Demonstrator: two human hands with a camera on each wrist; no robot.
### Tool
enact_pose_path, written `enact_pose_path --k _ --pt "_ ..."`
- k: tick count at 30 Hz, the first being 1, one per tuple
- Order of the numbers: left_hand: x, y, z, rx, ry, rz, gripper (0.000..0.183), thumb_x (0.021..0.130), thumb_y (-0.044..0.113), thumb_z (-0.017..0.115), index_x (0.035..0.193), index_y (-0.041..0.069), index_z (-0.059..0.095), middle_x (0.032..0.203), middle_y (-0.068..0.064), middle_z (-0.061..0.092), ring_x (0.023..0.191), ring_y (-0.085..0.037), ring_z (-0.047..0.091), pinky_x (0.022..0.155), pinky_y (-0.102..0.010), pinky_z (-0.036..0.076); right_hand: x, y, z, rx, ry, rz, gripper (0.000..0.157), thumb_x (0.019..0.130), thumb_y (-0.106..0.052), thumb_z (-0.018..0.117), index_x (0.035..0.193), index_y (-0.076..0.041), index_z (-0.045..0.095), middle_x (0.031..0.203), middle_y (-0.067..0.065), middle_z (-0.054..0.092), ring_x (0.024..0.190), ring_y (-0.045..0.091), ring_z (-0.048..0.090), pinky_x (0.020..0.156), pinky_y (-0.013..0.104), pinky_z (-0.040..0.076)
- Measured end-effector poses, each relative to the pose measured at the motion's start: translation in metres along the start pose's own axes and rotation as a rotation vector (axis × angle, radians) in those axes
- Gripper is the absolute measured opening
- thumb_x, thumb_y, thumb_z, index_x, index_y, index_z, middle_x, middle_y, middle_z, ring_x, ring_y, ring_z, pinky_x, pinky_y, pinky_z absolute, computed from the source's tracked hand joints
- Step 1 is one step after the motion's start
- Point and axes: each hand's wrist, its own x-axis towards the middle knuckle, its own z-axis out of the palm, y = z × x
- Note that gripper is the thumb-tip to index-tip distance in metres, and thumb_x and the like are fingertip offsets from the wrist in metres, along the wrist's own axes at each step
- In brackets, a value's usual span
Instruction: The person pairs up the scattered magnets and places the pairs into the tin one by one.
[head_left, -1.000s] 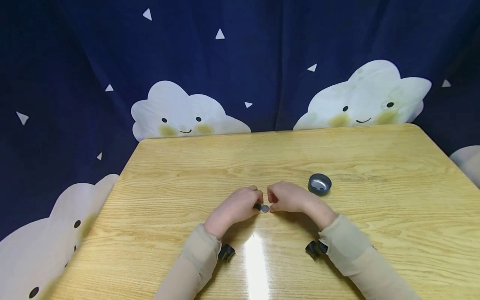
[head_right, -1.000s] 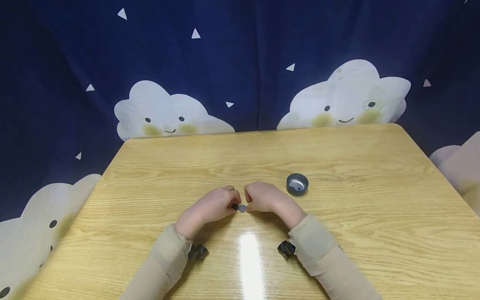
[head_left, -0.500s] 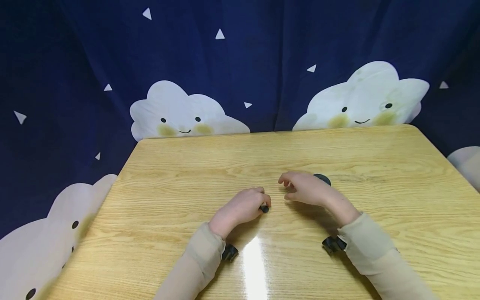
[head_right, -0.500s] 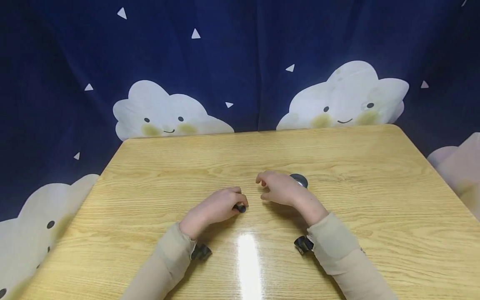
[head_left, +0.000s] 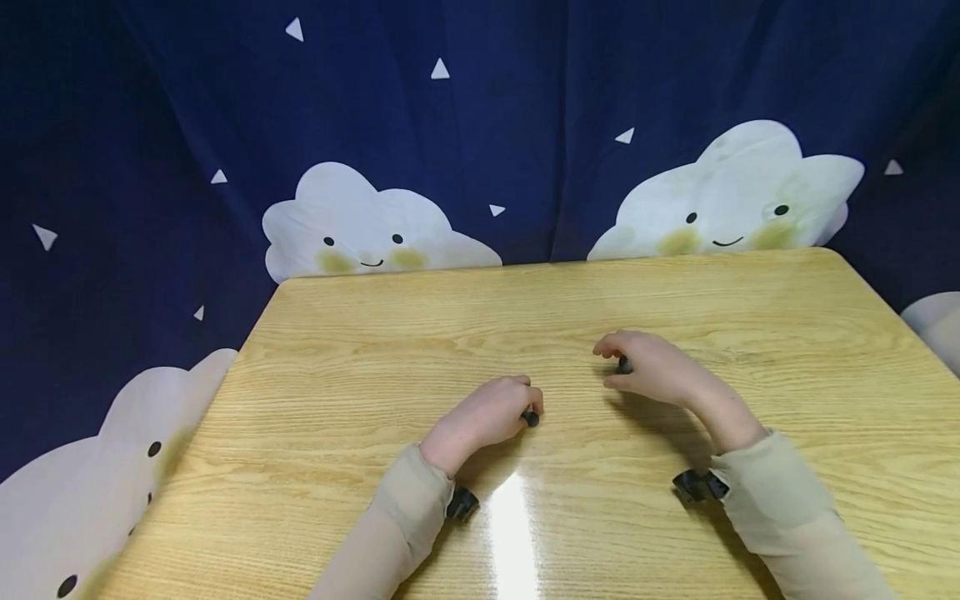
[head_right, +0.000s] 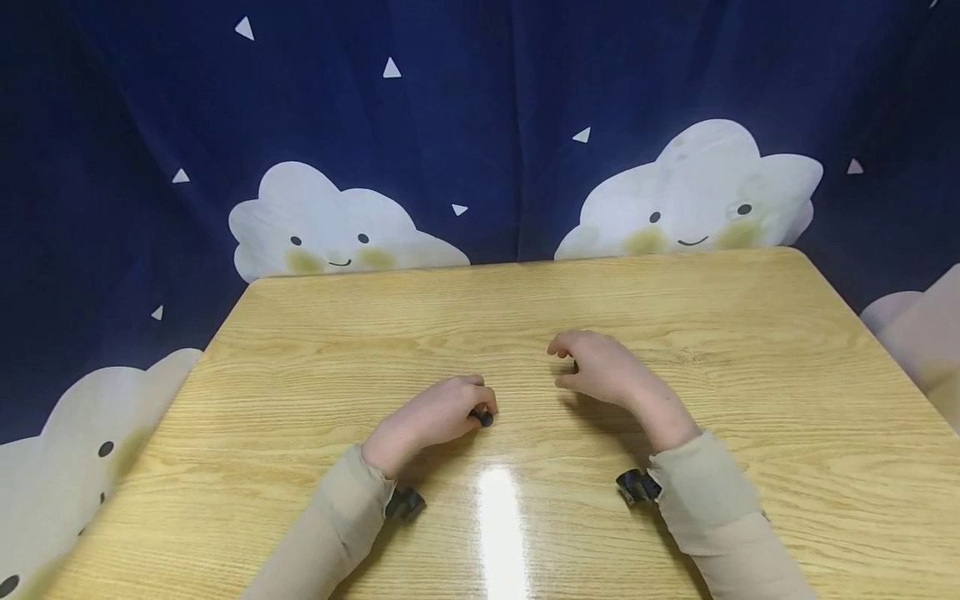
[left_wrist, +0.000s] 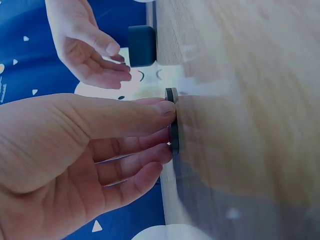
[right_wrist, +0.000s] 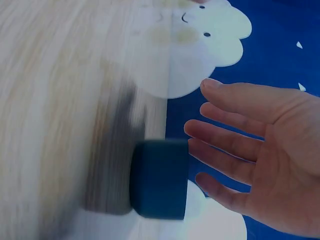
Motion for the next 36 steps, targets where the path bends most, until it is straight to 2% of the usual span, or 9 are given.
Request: enact_pose_path --k 8,15,25,36 --pt "0.0 0.001 0.001 -0.006 -0.013 -0.017 0.012 0.082 0.013 0.066 0.094 0.013 0.066 0.092 0.001 0.059 0.083 -0.01 0.057 0.075 -0.02 0.046 -0.009 0.013 -0.006 0.021 0.021 0.046 0.04 0.079 -0.013 0.067 0.115 0.003 0.057 0.112 0.019 0.059 0.102 0.033 0.055 0.086 0.048 0.042" --pt "-0.002 0.001 0.0 0.024 0.003 0.0 0.018 0.082 0.014 0.067 0.1 0.018 0.067 0.092 0.001 0.059 0.083 -0.013 0.059 0.074 -0.024 0.048 -0.013 0.019 -0.008 0.048 0.021 0.061 0.042 0.079 -0.012 0.068 0.116 0.005 0.055 0.113 0.021 0.057 0.103 0.034 0.054 0.085 0.047 0.043" --pt "0.0 0.003 -0.001 0.061 0.002 0.0 0.018 0.081 0.013 0.067 0.098 0.018 0.067 0.092 0.001 0.06 0.083 -0.014 0.06 0.076 -0.024 0.048 -0.014 0.027 -0.009 0.074 0.017 0.101 0.045 0.077 -0.013 0.069 0.116 0.005 0.055 0.112 0.021 0.056 0.104 0.036 0.052 0.088 0.049 0.041" --pt "0.001 0.004 0.0 0.02 -0.002 -0.02 0.018 0.08 0.01 0.067 0.097 0.017 0.067 0.093 0.002 0.06 0.086 -0.014 0.059 0.077 -0.023 0.047 -0.018 0.036 -0.008 0.114 -0.034 0.14 0.059 0.072 -0.018 0.075 0.121 0.005 0.051 0.117 0.024 0.054 0.104 0.037 0.052 0.085 0.049 0.043"
